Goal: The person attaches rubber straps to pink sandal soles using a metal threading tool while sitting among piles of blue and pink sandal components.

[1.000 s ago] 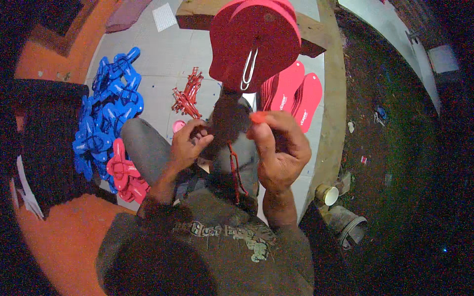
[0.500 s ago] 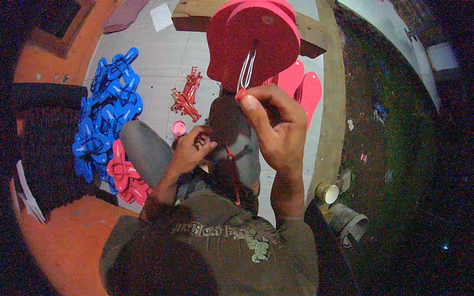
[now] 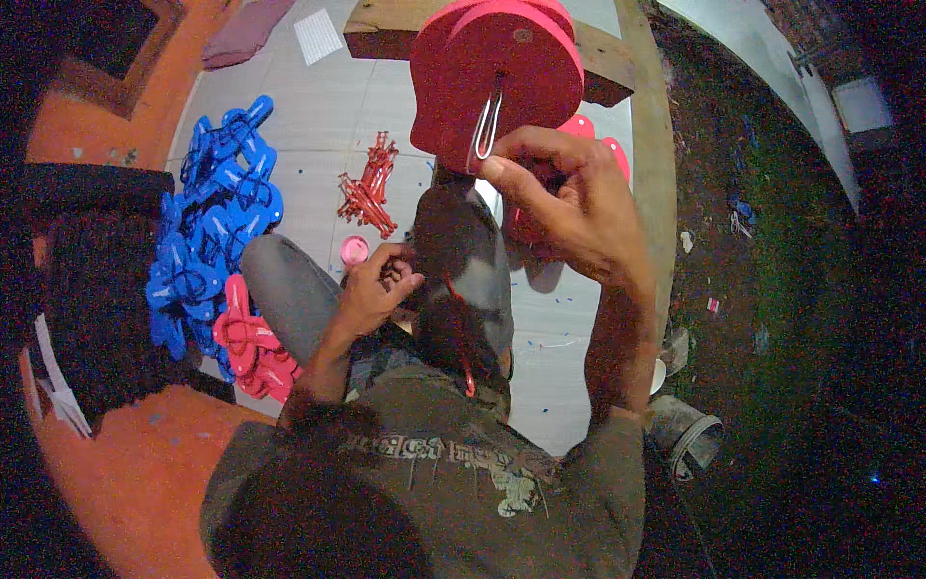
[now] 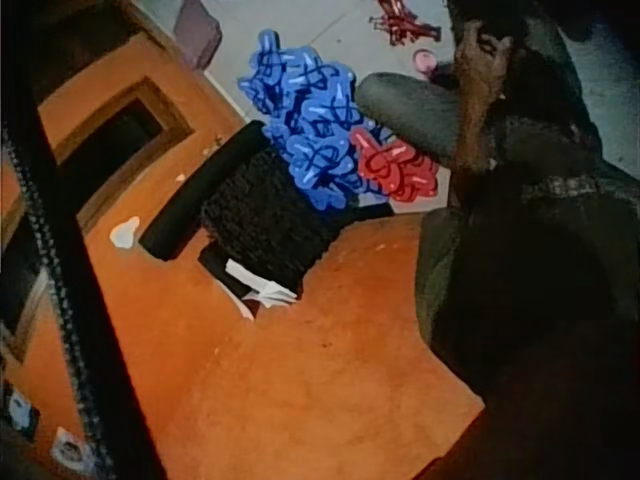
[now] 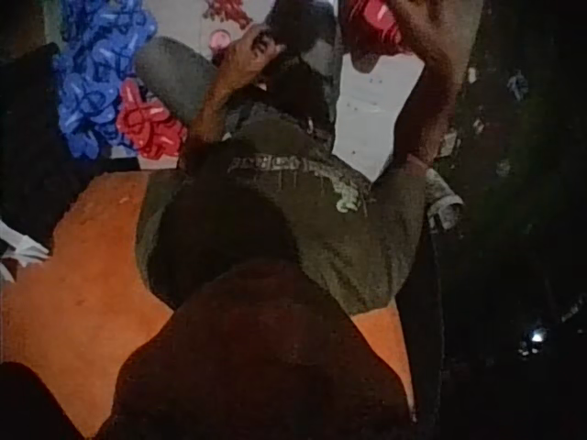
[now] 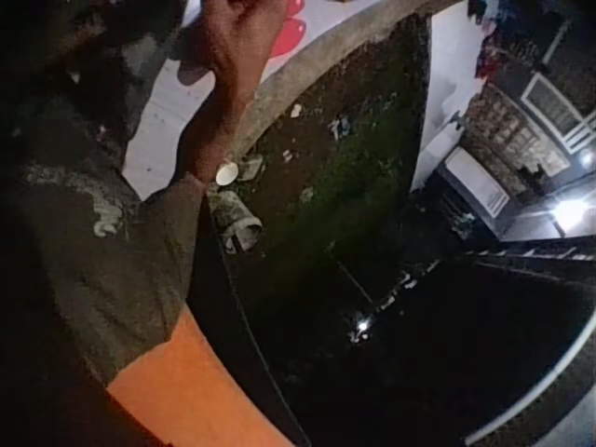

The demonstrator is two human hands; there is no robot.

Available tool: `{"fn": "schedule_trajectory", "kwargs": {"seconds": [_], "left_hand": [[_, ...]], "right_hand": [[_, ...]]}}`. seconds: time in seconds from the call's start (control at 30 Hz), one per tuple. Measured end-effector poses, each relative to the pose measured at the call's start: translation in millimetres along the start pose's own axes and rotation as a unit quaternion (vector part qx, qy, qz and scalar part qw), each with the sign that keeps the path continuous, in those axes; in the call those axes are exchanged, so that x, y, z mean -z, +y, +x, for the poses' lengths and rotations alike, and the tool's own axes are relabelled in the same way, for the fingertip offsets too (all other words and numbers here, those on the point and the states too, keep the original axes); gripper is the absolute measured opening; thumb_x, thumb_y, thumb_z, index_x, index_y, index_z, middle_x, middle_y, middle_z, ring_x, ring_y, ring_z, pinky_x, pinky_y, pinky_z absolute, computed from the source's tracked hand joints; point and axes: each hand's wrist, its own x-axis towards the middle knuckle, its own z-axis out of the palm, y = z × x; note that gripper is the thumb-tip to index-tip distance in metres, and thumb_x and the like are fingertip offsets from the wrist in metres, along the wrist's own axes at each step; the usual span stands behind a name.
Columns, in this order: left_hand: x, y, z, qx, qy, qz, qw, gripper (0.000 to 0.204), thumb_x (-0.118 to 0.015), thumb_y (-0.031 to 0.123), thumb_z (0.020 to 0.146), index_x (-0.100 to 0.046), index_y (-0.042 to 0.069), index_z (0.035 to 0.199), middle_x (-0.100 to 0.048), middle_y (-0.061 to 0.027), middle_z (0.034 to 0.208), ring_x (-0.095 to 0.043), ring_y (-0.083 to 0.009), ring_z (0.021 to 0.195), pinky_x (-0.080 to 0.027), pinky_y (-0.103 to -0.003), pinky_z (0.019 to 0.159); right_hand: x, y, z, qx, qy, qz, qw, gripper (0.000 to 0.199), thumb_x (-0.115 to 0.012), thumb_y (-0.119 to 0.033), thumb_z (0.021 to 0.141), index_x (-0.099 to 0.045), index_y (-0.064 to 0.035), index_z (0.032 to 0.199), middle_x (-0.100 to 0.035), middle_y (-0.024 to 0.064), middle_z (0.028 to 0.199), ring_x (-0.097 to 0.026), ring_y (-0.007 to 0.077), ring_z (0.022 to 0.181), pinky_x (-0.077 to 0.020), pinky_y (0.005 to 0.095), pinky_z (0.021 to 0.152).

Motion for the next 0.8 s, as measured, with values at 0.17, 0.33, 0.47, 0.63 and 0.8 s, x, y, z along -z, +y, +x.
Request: {"fn": "schedule_trajectory", "kwargs": {"seconds": [0.17,0.33,0.47,0.63,0.8], "left_hand": [[-4.4,-2.7,2.2,0.007,0.005,0.019,1.0,0.03,-0.063,0.015,0.074,-0.05,0.001,0.097,-0.052,-0.0011,0.067,-0.046,-0.0059,0.057,-0.041,-0.021,0.052],[1.3,11.2,-2.0,0.003,-0.01,0.019,1.0,0.03,-0.064,0.016,0.075,-0.05,0.001,0.097,-0.052,-0.0037,0.066,-0.048,-0.0086,0.056,-0.041,-0.023,0.052],[3.4,14.5,-4.0,-0.002,0.008,0.004,1.0,0.029,-0.064,0.016,0.074,-0.051,0.002,0.096,-0.053,-0.0015,0.067,-0.047,-0.0064,0.059,-0.041,-0.021,0.055],[21.2,35.7,21.3,-0.079,0.09,-0.02,0.993,0.018,-0.058,0.014,0.079,-0.054,0.0,0.089,-0.055,-0.0027,0.069,-0.051,-0.0076,0.064,-0.042,-0.022,0.059],[28.1,113.6,102.0,-0.36,0.275,0.002,0.891,0.02,-0.051,0.018,0.084,-0.057,0.001,0.091,-0.058,-0.008,0.083,-0.055,-0.0151,0.075,-0.043,-0.026,0.069]], "right_hand": [[-8.4,-13.3,-8.4,0.085,0.087,-0.139,0.983,0.015,-0.061,-0.013,0.077,-0.059,0.0021,0.08,-0.057,0.0049,0.071,-0.05,0.0063,0.064,-0.0398,0.0206,0.056],[2.6,-8.1,-3.9,0.23,0.233,-0.171,0.929,0.024,-0.066,-0.014,0.072,-0.059,-0.0005,0.09,-0.06,0.0101,0.084,-0.057,0.0182,0.08,-0.0442,0.0282,0.071],[-17.0,12.8,17.9,0.205,0.396,-0.138,0.884,0.026,-0.065,-0.015,0.074,-0.058,-0.001,0.095,-0.059,0.0098,0.086,-0.057,0.0208,0.081,-0.0437,0.0297,0.075],[-23.3,7.3,29.6,0.116,0.315,0.055,0.94,0.028,-0.067,-0.014,0.071,-0.058,-0.0003,0.094,-0.059,0.0051,0.082,-0.055,0.0122,0.072,-0.0447,0.0239,0.068],[-4.3,-1.8,18.6,0.081,0.207,0.121,0.967,0.027,-0.062,-0.01,0.074,-0.058,0.0018,0.098,-0.063,0.0081,0.083,-0.06,0.0135,0.073,-0.0484,0.0232,0.065]]}}
